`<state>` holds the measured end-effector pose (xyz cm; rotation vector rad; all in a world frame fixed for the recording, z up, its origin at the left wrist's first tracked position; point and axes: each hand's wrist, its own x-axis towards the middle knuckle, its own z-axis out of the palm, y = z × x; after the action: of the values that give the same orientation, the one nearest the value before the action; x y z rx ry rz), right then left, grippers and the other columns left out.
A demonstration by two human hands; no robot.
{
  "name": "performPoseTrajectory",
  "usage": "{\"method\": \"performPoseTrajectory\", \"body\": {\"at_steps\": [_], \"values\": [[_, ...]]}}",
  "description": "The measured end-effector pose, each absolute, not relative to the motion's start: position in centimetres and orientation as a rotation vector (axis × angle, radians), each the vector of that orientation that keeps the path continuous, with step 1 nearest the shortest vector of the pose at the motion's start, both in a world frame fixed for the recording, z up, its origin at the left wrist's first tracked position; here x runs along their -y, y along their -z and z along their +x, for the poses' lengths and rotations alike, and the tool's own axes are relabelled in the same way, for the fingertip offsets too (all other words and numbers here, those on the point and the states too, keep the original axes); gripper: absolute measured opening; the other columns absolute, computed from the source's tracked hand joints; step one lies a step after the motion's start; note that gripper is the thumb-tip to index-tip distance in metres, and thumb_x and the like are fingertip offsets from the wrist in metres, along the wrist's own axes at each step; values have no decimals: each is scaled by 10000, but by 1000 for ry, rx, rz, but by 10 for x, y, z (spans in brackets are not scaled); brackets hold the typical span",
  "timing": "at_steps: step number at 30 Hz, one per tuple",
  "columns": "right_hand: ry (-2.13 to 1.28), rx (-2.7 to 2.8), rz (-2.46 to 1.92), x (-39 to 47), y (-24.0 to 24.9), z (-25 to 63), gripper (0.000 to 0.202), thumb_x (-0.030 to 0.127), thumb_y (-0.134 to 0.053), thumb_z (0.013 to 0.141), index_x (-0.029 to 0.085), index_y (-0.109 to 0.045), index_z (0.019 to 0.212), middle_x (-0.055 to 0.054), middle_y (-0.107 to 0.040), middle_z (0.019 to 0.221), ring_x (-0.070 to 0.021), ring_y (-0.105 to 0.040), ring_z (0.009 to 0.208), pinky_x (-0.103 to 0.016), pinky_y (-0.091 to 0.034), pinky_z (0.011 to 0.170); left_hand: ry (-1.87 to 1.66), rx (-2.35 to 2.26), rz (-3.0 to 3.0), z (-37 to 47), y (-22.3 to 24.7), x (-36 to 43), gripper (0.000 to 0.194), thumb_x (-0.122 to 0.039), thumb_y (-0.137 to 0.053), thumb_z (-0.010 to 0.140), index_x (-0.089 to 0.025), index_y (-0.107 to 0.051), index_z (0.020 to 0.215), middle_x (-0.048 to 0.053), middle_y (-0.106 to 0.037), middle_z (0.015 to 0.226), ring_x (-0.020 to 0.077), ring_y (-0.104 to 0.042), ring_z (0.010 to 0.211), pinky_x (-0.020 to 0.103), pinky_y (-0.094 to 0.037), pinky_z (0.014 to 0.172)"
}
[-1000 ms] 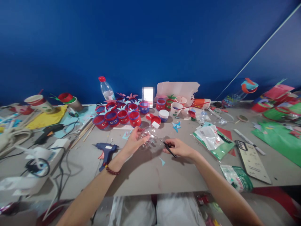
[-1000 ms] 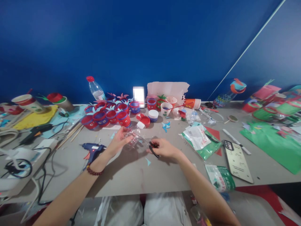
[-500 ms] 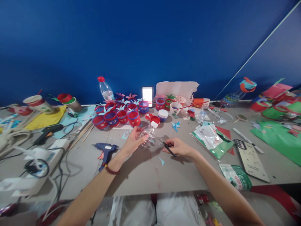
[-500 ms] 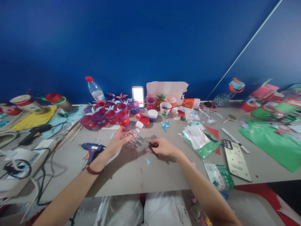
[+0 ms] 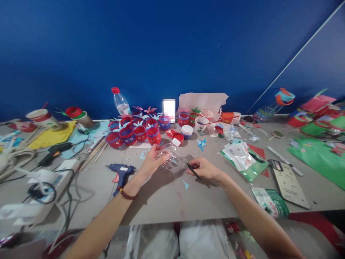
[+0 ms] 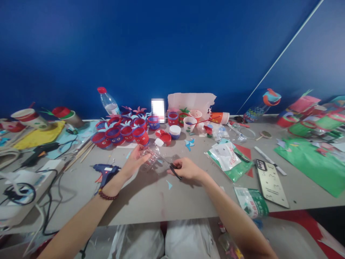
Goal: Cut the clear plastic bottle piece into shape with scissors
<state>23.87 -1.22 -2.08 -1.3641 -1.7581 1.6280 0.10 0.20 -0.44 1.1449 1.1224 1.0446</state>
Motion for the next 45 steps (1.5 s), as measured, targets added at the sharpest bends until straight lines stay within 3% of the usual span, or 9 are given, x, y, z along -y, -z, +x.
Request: {"method": "performPoseTrajectory", "body": {"at_steps": [20,33,45], "values": [[-1581,1776,-1422,15,25,236,418,513,-687,719,166,-482,606,59,-361,553,-66,-306,520,-213,-215,448,-1110,-1114,1222,-5,14,-6,467,-430,-766,677,-190,-473,950,32,-641,900,163,-643,708,276,-490,594],[-1621,1668,-1502,26,17,228,344,449,-630,748,204,-439,600,85,-382,451,-59,-321,311,-197,-238,271,-1148,-1112,1225,-6,8,-6,483,-385,-779,670,-181,-486,995,49,-644,947,161,-629,787,257,-507,608],[-1451,1762,-1535,28,15,223,294,369,-607,731,201,-427,572,80,-387,430,-57,-347,300,-185,-263,281,-1178,-1064,1191,-5,8,-4,453,-347,-778,668,-204,-435,928,32,-673,900,148,-642,749,292,-519,681]]}}
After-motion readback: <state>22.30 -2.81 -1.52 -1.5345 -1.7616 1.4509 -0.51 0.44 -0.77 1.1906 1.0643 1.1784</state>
